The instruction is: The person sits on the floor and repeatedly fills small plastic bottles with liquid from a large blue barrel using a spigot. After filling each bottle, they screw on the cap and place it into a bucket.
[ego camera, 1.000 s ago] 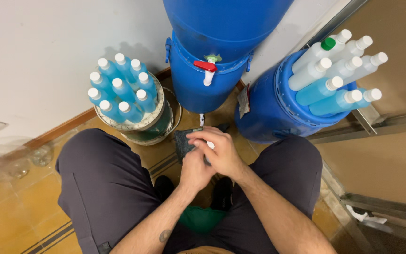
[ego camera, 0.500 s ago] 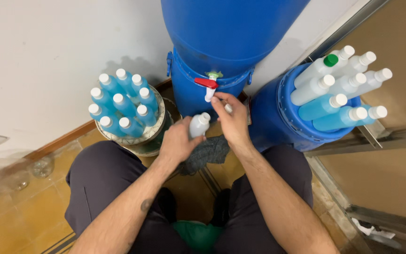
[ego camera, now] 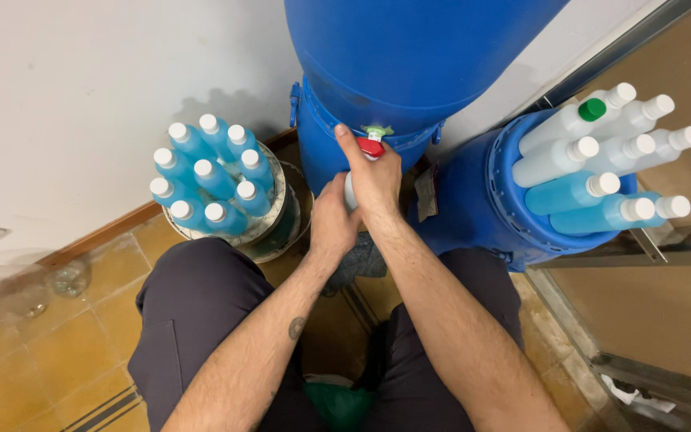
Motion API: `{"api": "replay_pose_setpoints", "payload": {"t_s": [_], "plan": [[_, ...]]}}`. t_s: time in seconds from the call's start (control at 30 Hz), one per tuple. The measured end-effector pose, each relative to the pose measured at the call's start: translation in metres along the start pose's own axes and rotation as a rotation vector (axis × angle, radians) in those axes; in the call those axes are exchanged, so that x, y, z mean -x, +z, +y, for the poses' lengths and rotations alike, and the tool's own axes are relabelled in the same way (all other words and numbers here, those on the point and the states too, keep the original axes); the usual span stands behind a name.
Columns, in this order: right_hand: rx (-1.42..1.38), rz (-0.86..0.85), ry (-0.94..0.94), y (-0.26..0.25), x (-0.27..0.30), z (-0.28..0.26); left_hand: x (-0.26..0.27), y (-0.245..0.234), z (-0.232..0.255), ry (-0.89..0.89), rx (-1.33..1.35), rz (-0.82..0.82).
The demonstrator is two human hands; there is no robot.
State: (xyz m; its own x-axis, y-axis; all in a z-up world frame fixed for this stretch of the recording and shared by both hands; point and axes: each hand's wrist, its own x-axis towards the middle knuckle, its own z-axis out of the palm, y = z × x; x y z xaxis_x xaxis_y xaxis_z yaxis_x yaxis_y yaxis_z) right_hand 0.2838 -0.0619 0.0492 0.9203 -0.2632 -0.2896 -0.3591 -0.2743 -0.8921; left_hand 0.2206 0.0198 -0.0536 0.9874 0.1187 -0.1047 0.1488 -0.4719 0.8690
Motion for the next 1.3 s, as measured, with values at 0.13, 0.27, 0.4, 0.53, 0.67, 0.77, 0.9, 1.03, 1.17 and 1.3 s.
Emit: {"api": "replay_pose_setpoints", "payload": {"t_s": [0.13, 0.27, 0.4, 0.53, 0.67, 0.77, 0.9, 1.03, 1.17, 1.3], "plan": [[-0.035, 0.018, 0.069, 0.011, -0.024, 0.023, 0.0, 0.0, 0.008, 0.013, 0.031, -0.003], [-0.075, 0.014, 0.077, 0.016, -0.036, 0.039, -0.002, 0.009, -0.001, -0.003, 0.037, -0.006], [-0.056, -0.014, -0.021, 0.009, -0.039, 0.051, -0.005, 0.011, -0.001, 0.001, 0.028, -0.013], [-0.031, -0.041, -0.126, 0.005, -0.05, 0.064, -0.014, 0.027, -0.025, 0.003, 0.045, -0.021], [0.011, -0.093, -0.183, -0.013, -0.04, 0.059, -0.014, 0.021, -0.016, 0.017, 0.053, -0.024], [0.113, -0.124, -0.348, -0.034, -0.014, 0.038, -0.013, 0.016, -0.01, 0.052, 0.052, 0.011], [-0.213, -0.085, -0.24, -0.063, -0.015, 0.049, -0.015, 0.01, -0.004, 0.051, 0.083, 0.021], [-0.449, -0.117, -0.111, -0.107, 0.002, 0.04, -0.019, 0.012, -0.01, -0.018, 0.145, -0.023], [-0.464, -0.144, -0.11, -0.136, 0.035, 0.039, -0.026, 0.023, -0.012, -0.029, 0.17, -0.027], [-0.364, -0.161, -0.171, -0.137, 0.045, 0.046, -0.031, 0.03, -0.018, -0.055, 0.232, -0.021]]}}
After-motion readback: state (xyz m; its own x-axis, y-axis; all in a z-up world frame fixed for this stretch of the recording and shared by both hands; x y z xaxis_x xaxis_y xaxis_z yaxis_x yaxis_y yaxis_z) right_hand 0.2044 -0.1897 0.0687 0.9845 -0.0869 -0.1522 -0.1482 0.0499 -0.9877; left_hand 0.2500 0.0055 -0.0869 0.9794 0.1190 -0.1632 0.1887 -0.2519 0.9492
